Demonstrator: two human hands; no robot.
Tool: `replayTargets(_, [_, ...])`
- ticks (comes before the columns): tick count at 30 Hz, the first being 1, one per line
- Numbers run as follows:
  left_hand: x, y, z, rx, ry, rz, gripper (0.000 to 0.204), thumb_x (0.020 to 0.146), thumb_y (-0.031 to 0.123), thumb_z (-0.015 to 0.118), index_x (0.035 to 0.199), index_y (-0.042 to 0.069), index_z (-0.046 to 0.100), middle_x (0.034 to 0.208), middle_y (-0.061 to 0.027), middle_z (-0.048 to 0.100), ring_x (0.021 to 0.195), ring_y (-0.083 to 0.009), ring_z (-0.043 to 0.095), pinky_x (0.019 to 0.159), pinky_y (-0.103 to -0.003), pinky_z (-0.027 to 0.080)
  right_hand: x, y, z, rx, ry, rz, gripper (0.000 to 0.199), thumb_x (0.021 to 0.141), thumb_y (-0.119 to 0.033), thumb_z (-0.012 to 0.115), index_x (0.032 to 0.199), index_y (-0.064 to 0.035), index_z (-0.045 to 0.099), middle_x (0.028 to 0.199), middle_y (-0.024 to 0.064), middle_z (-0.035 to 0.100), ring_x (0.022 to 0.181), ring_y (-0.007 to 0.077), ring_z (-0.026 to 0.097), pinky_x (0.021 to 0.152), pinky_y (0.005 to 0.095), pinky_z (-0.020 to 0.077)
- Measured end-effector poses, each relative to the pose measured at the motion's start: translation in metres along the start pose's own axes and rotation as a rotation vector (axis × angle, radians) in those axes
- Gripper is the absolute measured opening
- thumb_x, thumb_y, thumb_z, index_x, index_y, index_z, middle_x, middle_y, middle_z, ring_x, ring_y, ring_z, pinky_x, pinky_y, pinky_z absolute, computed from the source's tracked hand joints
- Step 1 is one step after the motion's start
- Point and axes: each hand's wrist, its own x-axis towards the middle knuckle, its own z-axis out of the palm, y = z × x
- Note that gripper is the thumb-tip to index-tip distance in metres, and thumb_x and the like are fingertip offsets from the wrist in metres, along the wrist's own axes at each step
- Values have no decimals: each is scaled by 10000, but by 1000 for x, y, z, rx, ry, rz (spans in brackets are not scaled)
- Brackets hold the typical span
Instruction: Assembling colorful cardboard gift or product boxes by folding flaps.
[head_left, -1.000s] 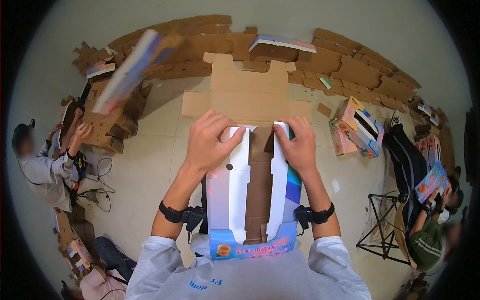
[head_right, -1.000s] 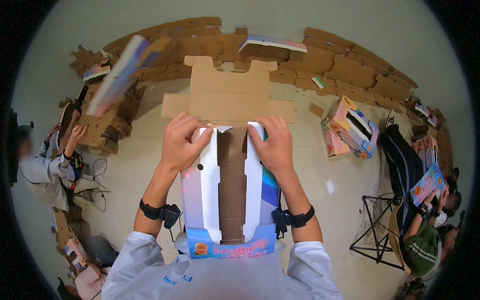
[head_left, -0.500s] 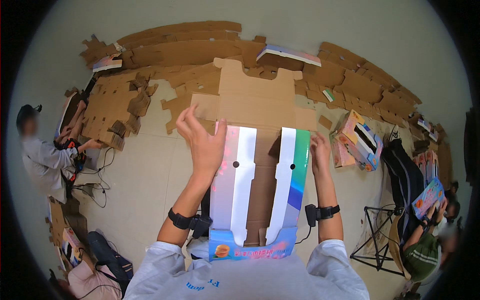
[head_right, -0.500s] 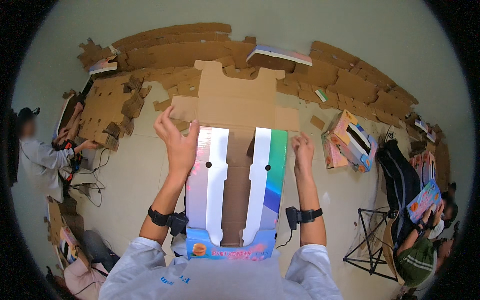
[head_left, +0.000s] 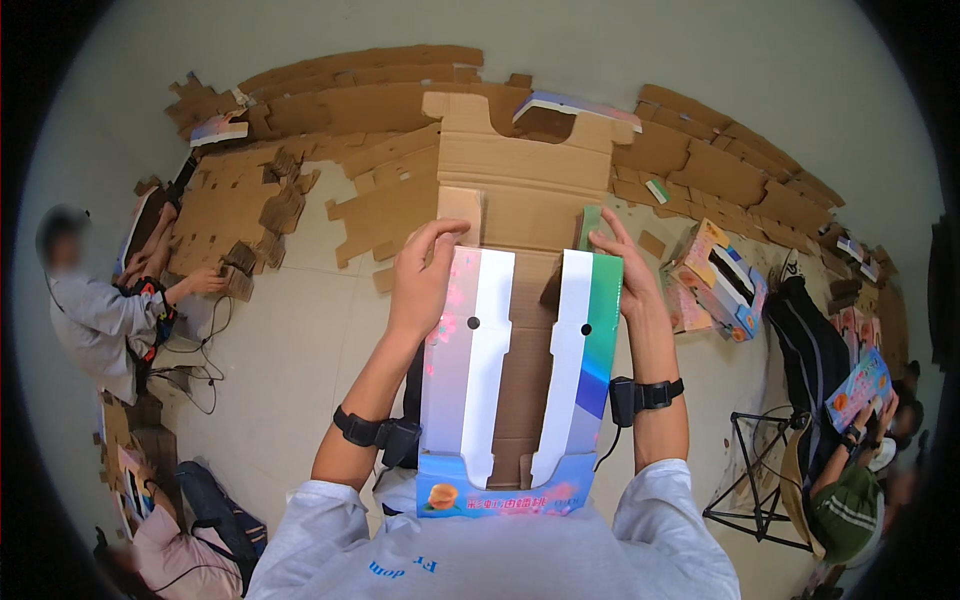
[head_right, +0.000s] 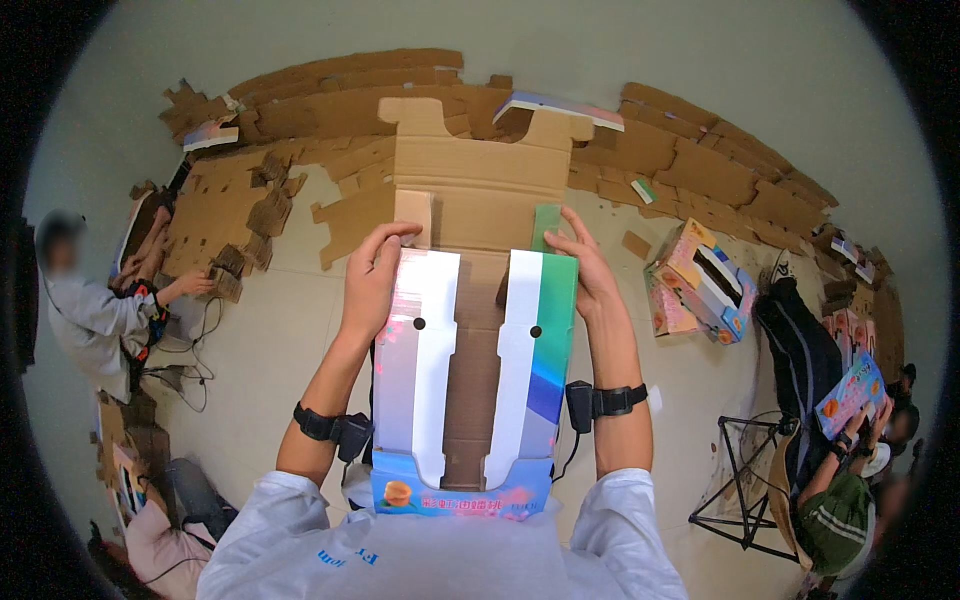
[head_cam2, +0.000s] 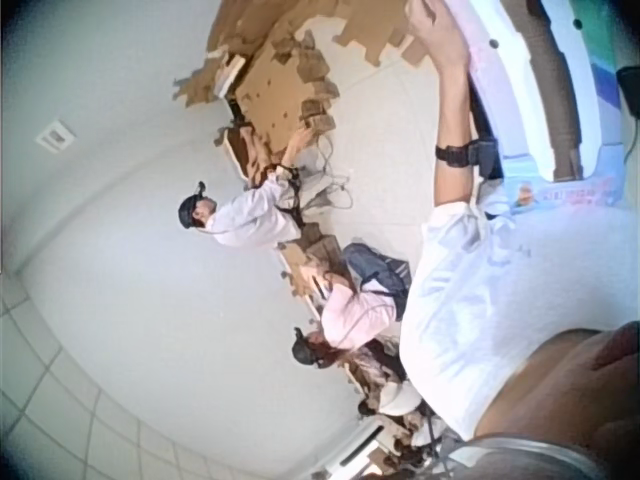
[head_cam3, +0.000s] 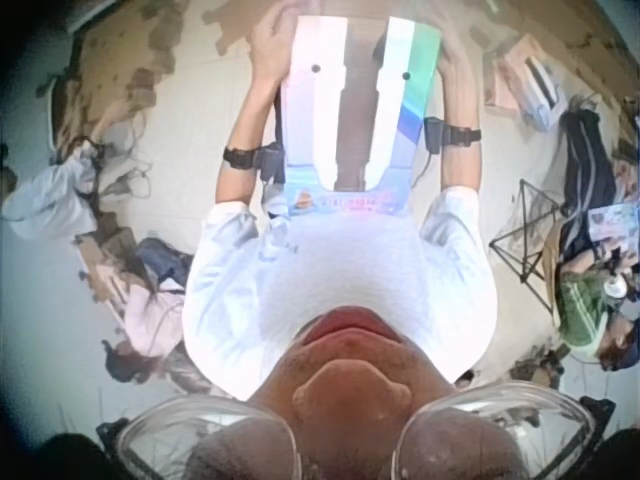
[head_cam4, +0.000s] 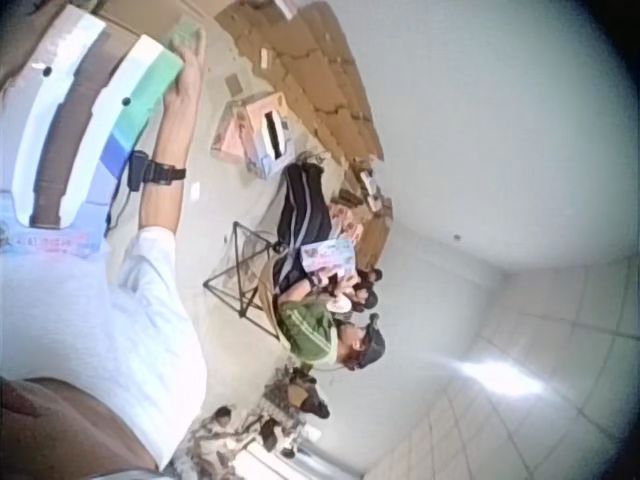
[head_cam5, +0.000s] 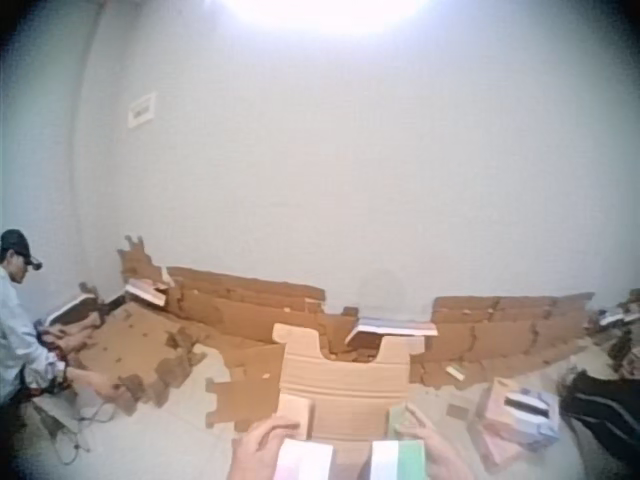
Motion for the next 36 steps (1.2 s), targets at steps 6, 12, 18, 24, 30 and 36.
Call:
replayTargets(6, [4, -2, 26, 21, 380, 112, 355, 1079, 130, 579, 1420, 32, 583, 1390, -136, 621, 1335, -280, 578, 1161, -401, 432, 1, -2, -12, 204, 8, -128, 461, 1106, -348, 618, 1472, -70, 586, 1263, 96, 694, 982, 148, 656, 835, 292, 568])
replayTargets(12, [0, -4, 21, -294, 199, 36, 301, 1070, 55, 554, 1369, 53, 584, 1282, -103, 612, 1222, -217, 585, 1090, -382, 462, -16, 5, -17, 296, -88, -109, 379, 1122, -459, 579, 1250, -111, 661, 1321, 91, 698, 1035, 141, 640, 926, 299, 522])
replayTargets(18, [-2, -16, 6, -79, 120, 357, 220, 1011, 23, 560, 1147, 22, 733, 1297, -110, 675, 1181, -216, 637, 1038, -344, 496, -47, 5, -12, 200, -104, -66, 498, 1113, -460, 588, 1372, -38, 637, 1465, 205, 640, 1300, 272, 650, 1090, 368, 534])
replayTargets(24, [-27, -15, 1, -337, 76, 258, 299, 1032, 4, 460, 1102, 3, 751, 1569, -204, 574, 1425, -306, 571, 1173, -395, 450, -73, -20, -10, -60, -137, 3, 370, 1108, -65, 534, 1451, 44, 617, 1649, 230, 491, 1421, 242, 573, 1170, 362, 487])
replayTargets(30, [-30, -21, -32, -143, -89, 251, 322, 1089, 64, 470, 1191, 1, 768, 1665, -210, 482, 1570, -369, 420, 1278, -461, 350, -83, -16, 11, -310, -23, -167, 377, 1074, 19, 445, 1346, 44, 704, 1723, 191, 408, 1410, 215, 590, 1096, 314, 525])
replayTargets(36, [-7, 18, -58, -93, -266, 132, 316, 1078, 223, 541, 1110, 41, 798, 1585, -166, 558, 1492, -337, 491, 1272, -467, 325, -75, 3, 20, -260, 133, -306, 365, 1076, 13, 436, 1276, 15, 741, 1635, 176, 536, 1407, 217, 591, 1112, 313, 496])
